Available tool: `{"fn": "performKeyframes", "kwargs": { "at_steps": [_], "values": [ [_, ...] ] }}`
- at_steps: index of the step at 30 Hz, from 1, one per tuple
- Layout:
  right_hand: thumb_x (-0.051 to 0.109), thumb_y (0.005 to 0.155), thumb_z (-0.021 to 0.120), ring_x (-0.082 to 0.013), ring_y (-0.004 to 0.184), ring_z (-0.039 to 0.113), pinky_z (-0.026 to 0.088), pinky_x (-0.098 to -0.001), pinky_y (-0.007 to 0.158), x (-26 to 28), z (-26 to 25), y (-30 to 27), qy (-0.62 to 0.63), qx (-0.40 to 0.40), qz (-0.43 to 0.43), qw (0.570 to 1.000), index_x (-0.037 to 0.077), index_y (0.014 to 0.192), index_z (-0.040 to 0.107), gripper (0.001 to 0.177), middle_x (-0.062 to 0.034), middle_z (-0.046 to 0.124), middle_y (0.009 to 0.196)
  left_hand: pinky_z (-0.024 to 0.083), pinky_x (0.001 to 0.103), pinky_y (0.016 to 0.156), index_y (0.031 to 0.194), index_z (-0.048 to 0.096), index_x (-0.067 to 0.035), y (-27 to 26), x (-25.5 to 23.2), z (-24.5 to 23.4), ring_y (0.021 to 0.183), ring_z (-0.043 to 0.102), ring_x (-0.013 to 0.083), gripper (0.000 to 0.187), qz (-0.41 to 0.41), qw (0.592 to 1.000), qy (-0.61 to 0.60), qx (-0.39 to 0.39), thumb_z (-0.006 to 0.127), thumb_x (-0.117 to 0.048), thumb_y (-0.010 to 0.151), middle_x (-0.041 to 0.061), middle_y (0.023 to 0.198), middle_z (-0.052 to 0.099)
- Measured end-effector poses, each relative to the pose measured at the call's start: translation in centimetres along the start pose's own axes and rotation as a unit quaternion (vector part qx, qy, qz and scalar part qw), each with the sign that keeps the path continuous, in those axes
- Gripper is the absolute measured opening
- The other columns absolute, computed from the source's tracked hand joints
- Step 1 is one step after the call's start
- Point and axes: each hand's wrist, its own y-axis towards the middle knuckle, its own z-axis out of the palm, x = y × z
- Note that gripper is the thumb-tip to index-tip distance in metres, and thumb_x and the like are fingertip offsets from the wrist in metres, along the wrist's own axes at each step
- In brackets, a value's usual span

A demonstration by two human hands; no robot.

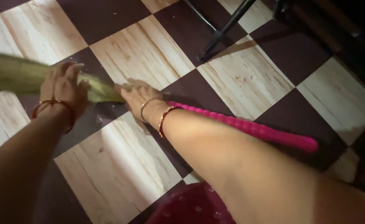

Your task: The person sweeps the floor under a desk by hand using a broom, moving a folding chair aside to reach the workspace.

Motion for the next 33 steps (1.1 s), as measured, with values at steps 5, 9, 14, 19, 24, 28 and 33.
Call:
{"fn": "performKeyframes", "kwargs": {
  "at_steps": [5,9,14,19,24,28,33],
  "values": [
    [0.029,0.099,0.053,-0.0371,0.136,0.048,0.042,-0.0523,0.11,1.7,-6.8,1.0,0.11,0.184,0.149,0.965,0.027,0.16,0.024,0.067,-0.0168,0.044,0.152,0.033,0.049,0.114,0.145,0.054,-0.009,0.4,0.0,-0.9,0.138,0.042,0.0367,0.045,-0.014,0.998,-0.04,-0.046,0.053,-0.022,0.102,0.017,0.152,0.046],
    [0.026,0.103,0.049,-0.0382,0.138,0.043,0.029,-0.0533,0.121,1.4,-6.6,-1.6,0.133,0.204,0.104,0.964,0.026,0.165,0.017,0.069,-0.0252,0.026,0.163,0.034,0.05,0.116,0.148,0.054,-0.008,0.2,1.0,-1.0,0.139,0.042,0.0387,0.045,-0.012,0.995,-0.028,-0.091,0.052,-0.021,0.105,0.018,0.155,0.047],
    [0.023,0.098,0.052,-0.0425,0.144,0.033,0.03,-0.0536,0.116,1.3,-5.2,-2.1,-0.015,0.13,0.04,0.991,0.026,0.159,0.025,0.067,-0.0258,0.034,0.153,0.033,0.049,0.117,0.146,0.055,-0.01,0.3,0.6,0.8,0.143,0.042,0.0361,0.046,0.024,0.998,-0.015,-0.049,0.052,-0.018,0.101,0.017,0.155,0.047],
    [0.023,0.105,0.045,-0.0389,0.113,0.071,0.056,-0.05,0.1,0.9,-6.2,-0.6,0.056,0.234,0.113,0.964,0.029,0.166,0.022,0.066,-0.0229,0.068,0.13,0.03,0.049,0.117,0.152,0.047,-0.01,0.7,1.0,0.6,0.14,0.039,0.0381,0.052,0.011,0.999,-0.022,-0.038,0.052,-0.021,0.102,0.016,0.16,0.04],
    [0.027,0.105,0.045,-0.0403,0.099,0.073,0.059,-0.0497,0.082,0.3,-7.6,0.4,0.087,0.21,0.165,0.96,0.032,0.166,0.015,0.068,-0.0252,0.068,0.124,0.028,0.048,0.118,0.152,0.046,-0.009,1.0,1.4,0.4,0.143,0.039,0.0352,0.054,0.014,0.997,0.006,-0.079,0.054,-0.023,0.1,0.016,0.158,0.041],
    [0.028,0.096,0.049,-0.0476,0.099,0.068,0.063,-0.0503,0.059,1.7,-6.8,-2.4,0.092,0.048,0.055,0.993,0.035,0.159,0.017,0.071,-0.0356,0.048,0.142,0.032,0.048,0.116,0.152,0.048,-0.008,1.4,1.4,-0.1,0.139,0.043,0.0366,0.055,0.004,0.996,-0.01,-0.085,0.055,-0.016,0.099,0.017,0.16,0.042],
    [0.032,0.109,0.037,-0.0429,0.089,0.072,0.061,-0.051,0.07,2.9,-6.8,-5.3,0.063,0.268,0.024,0.961,0.042,0.164,0.011,0.062,-0.0313,0.056,0.127,0.035,0.044,0.119,0.147,0.052,-0.008,1.3,0.3,0.8,0.139,0.047,0.0336,0.049,-0.019,0.998,0.013,-0.059,0.056,-0.016,0.099,0.016,0.155,0.045]
  ]
}}
